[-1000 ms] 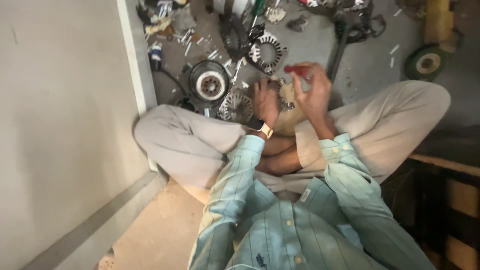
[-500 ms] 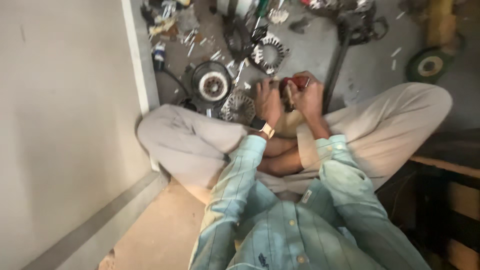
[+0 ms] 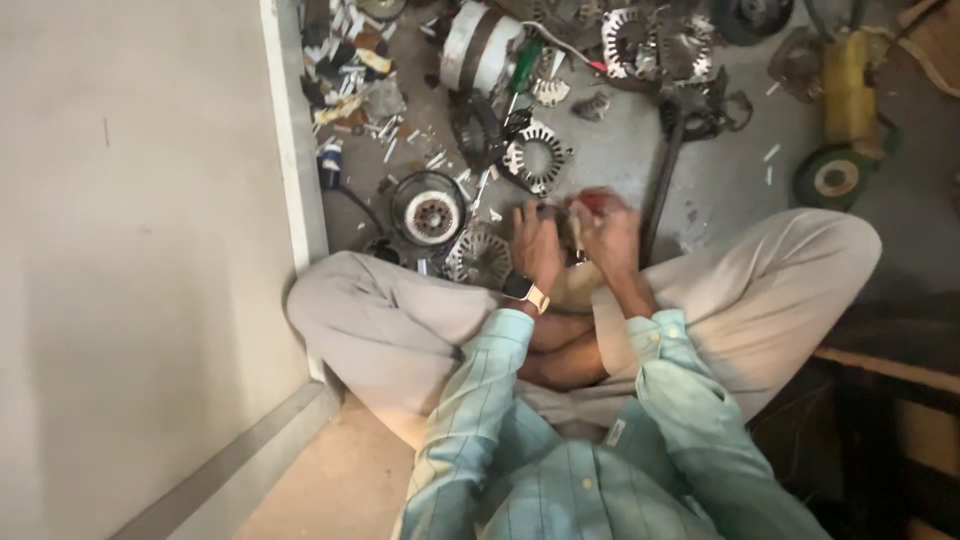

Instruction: The person sits cross-legged on the workshop floor and works on small electric motor components, holding a lamination segment and driving at it with a red punch and a hammer. They pick up and turn over individual motor parts, position the punch against them, strike it, and set worked pieces aside among the scattered parts.

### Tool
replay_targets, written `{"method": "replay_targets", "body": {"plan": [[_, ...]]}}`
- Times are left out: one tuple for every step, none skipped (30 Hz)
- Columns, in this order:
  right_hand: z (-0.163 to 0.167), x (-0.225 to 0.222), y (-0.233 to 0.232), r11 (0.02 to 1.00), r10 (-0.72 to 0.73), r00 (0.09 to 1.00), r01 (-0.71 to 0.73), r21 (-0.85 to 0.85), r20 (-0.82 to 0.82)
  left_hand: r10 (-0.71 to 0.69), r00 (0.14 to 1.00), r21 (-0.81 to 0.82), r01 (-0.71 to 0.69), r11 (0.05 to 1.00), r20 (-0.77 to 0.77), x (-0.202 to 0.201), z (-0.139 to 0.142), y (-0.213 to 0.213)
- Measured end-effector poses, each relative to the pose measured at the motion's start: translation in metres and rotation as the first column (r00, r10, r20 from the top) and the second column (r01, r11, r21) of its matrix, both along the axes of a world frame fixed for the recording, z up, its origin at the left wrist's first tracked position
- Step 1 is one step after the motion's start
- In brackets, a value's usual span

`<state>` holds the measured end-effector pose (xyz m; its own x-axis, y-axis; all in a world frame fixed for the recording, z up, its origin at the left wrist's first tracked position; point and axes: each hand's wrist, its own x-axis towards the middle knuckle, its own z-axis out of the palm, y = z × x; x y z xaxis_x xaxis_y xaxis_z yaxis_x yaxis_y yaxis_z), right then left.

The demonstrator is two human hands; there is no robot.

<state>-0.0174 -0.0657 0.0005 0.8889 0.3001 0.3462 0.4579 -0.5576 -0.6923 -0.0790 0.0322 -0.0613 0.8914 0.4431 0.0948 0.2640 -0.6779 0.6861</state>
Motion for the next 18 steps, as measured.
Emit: {"method": "replay_targets", "body": {"plan": [[0.002, -0.002, -0.001, 0.998, -0.023, 0.997, 0.018, -0.068, -0.076, -0.044, 0.999, 0.021, 0.043, 0.999, 0.021, -0.003, -0.001, 0.0], [0.005, -0.001, 0.001, 0.991, -0.048, 0.989, 0.03, -0.127, -0.14, -0.087, 0.995, 0.053, 0.084, 0.995, 0.052, -0.001, -0.003, 0.003], [0.01, -0.002, 0.001, 0.997, -0.062, 0.993, 0.057, -0.051, -0.105, -0.108, 0.994, 0.085, 0.105, 0.991, 0.032, 0.0, -0.006, 0.005], [0.016, -0.005, -0.001, 0.997, -0.071, 0.995, 0.072, 0.012, -0.074, -0.12, 0.993, 0.104, 0.118, 0.987, 0.009, 0.0, -0.01, 0.004], [0.023, -0.008, -0.002, 0.995, -0.067, 0.996, 0.071, 0.07, -0.052, -0.117, 0.993, 0.117, 0.119, 0.986, -0.024, 0.001, -0.015, 0.004], [0.03, -0.014, -0.007, 0.995, -0.056, 0.998, 0.056, 0.084, -0.012, -0.098, 0.993, 0.126, 0.09, 0.988, 0.059, -0.001, -0.019, 0.004], [0.039, -0.022, -0.014, 0.994, -0.048, 0.999, 0.045, 0.099, 0.024, -0.082, 0.987, 0.135, 0.063, 0.989, 0.137, -0.002, -0.024, 0.005], [0.045, -0.028, -0.017, 0.992, -0.043, 0.997, 0.035, 0.122, 0.063, -0.07, 0.974, 0.15, 0.037, 0.988, 0.216, -0.001, -0.03, 0.007], [0.05, -0.035, -0.02, 0.997, -0.054, 0.998, 0.052, 0.062, 0.028, -0.062, 0.981, 0.171, 0.031, 0.985, 0.182, 0.0, -0.034, 0.009], [0.056, -0.043, -0.026, 0.997, -0.071, 0.997, 0.071, -0.001, -0.003, -0.059, 0.987, 0.19, 0.029, 0.981, 0.15, 0.003, -0.036, 0.011], [0.06, -0.049, -0.031, 0.994, -0.093, 0.995, 0.091, -0.065, -0.029, -0.058, 0.991, 0.209, 0.031, 0.977, 0.122, 0.006, -0.035, 0.011], [0.062, -0.054, -0.032, 0.99, -0.116, 0.984, 0.104, -0.096, -0.132, -0.056, 0.995, 0.147, 0.043, 0.988, 0.082, 0.008, -0.034, 0.012], [0.064, -0.058, -0.032, 0.986, -0.138, 0.963, 0.11, -0.127, -0.233, -0.053, 0.998, 0.085, 0.05, 0.995, 0.042, 0.011, -0.032, 0.014], [0.065, -0.061, -0.033, 0.982, -0.158, 0.93, 0.112, -0.156, -0.333, -0.052, 0.999, 0.024, 0.052, 0.998, -0.002, 0.012, -0.028, 0.017], [0.066, -0.061, -0.033, 0.991, -0.125, 0.953, 0.107, -0.078, -0.276, -0.045, 0.999, 0.013, 0.045, 0.999, 0.018, 0.015, -0.025, 0.019], [0.067, -0.061, -0.035, 0.996, -0.092, 0.971, 0.094, -0.001, -0.219, -0.036, 0.999, 0.003, 0.036, 0.999, 0.033, 0.017, -0.022, 0.021], [0.067, -0.061, -0.036, 0.994, -0.064, 0.984, 0.077, 0.074, -0.164, -0.027, 0.999, -0.008, 0.027, 1.0, 0.042, 0.017, -0.02, 0.023], [0.067, -0.059, -0.038, 0.995, -0.06, 0.995, 0.066, 0.072, -0.077, -0.024, 1.0, -0.022, 0.024, 0.999, 0.011, 0.019, -0.018, 0.024]]}}
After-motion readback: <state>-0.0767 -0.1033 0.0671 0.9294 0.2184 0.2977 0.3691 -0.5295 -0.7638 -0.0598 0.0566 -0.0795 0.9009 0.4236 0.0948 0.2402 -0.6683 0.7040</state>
